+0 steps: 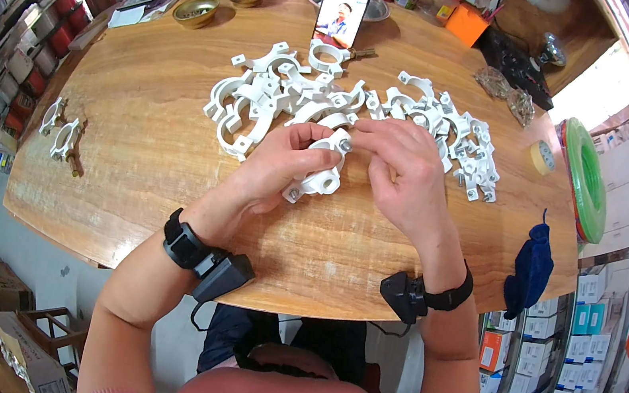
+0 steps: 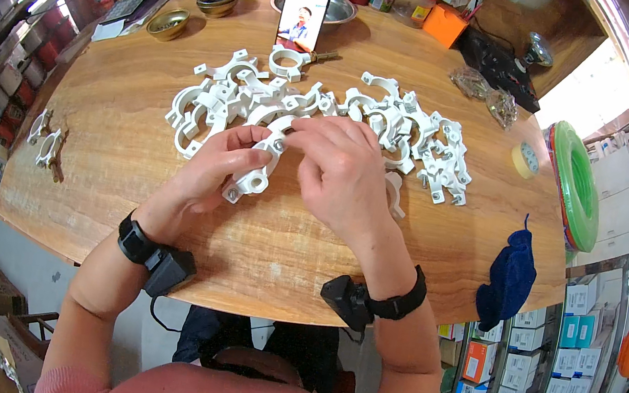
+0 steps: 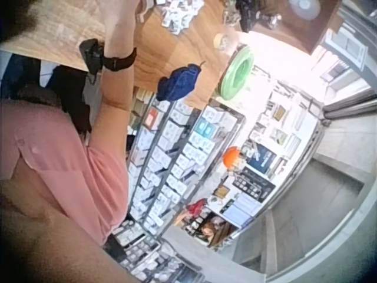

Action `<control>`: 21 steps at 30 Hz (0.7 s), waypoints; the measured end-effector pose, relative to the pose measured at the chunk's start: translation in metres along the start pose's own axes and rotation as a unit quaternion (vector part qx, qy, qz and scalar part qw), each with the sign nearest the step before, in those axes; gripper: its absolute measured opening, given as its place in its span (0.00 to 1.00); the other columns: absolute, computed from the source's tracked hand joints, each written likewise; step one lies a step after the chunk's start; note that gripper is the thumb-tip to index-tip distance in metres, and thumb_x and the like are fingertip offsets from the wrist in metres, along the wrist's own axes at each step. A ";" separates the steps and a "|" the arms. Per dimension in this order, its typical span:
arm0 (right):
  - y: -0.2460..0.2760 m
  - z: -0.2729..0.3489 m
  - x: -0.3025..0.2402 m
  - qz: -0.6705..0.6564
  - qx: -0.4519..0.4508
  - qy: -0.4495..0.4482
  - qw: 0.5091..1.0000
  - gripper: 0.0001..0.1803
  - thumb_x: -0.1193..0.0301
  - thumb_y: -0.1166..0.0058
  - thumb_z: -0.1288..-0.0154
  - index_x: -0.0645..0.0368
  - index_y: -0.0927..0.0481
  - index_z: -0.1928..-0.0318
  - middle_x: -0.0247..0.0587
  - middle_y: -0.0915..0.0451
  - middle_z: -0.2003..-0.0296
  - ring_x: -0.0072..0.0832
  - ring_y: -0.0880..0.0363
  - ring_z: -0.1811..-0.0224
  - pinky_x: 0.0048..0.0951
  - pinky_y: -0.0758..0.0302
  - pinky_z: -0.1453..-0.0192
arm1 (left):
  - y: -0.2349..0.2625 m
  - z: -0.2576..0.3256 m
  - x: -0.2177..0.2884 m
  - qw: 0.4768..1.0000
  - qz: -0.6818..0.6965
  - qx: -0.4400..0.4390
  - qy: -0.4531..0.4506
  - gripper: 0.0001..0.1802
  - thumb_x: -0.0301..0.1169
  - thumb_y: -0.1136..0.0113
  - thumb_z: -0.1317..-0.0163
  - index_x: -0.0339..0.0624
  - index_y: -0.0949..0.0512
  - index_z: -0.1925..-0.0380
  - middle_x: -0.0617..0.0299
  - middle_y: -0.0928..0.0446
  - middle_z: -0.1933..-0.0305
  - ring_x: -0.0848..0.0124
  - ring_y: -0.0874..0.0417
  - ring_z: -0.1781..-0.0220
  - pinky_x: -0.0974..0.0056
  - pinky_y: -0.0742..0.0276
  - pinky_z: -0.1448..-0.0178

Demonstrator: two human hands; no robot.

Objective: The person assembles white plastic hardware clamps by hand on a wooden table, inserting small metal screws into pre-drilled holes and then placing a larger brass-colored fitting into one of the clamps.

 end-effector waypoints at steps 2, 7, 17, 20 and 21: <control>0.003 0.001 0.002 0.002 -0.011 -0.010 1.000 0.11 0.82 0.53 0.56 0.56 0.23 0.71 0.35 0.22 0.65 0.31 0.27 0.58 0.31 0.34 0.52 | 0.000 -0.001 0.000 1.000 0.001 0.006 -0.003 0.14 0.26 0.43 0.49 0.37 0.29 0.62 0.65 0.26 0.67 0.81 0.26 0.69 0.75 0.29 0.68; -0.001 0.001 0.002 -0.010 0.009 -0.002 1.000 0.11 0.81 0.53 0.56 0.56 0.23 0.70 0.35 0.23 0.64 0.31 0.27 0.58 0.31 0.35 0.52 | -0.002 0.000 0.000 1.000 -0.009 0.027 -0.012 0.14 0.25 0.42 0.50 0.37 0.29 0.62 0.65 0.26 0.67 0.81 0.25 0.70 0.75 0.29 0.70; 0.001 0.002 0.003 0.024 -0.006 -0.004 1.000 0.09 0.80 0.51 0.55 0.56 0.23 0.71 0.34 0.23 0.65 0.31 0.27 0.59 0.31 0.35 0.53 | -0.001 0.000 -0.001 1.000 -0.004 0.019 -0.005 0.14 0.25 0.42 0.50 0.37 0.29 0.61 0.67 0.26 0.68 0.82 0.26 0.70 0.76 0.30 0.69; -0.002 -0.002 -0.002 -0.007 0.017 0.009 1.000 0.07 0.77 0.49 0.55 0.55 0.23 0.71 0.33 0.23 0.66 0.29 0.27 0.60 0.30 0.35 0.54 | -0.002 0.000 0.000 1.000 -0.009 0.018 -0.005 0.14 0.25 0.42 0.50 0.37 0.29 0.61 0.67 0.26 0.68 0.82 0.26 0.70 0.77 0.30 0.68; -0.001 -0.002 -0.001 -0.006 0.017 0.008 1.000 0.07 0.77 0.49 0.55 0.55 0.23 0.71 0.33 0.23 0.66 0.29 0.27 0.60 0.30 0.35 0.54 | -0.004 0.000 0.000 1.000 -0.012 0.015 -0.002 0.14 0.25 0.42 0.50 0.37 0.28 0.62 0.67 0.26 0.68 0.82 0.26 0.70 0.77 0.30 0.68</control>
Point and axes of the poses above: each hand's wrist, its own z-axis away from the middle knuckle, its own y-axis out of the back of the hand, x = y × z, the point moved 1 cm from there along -z, towards the middle knuckle
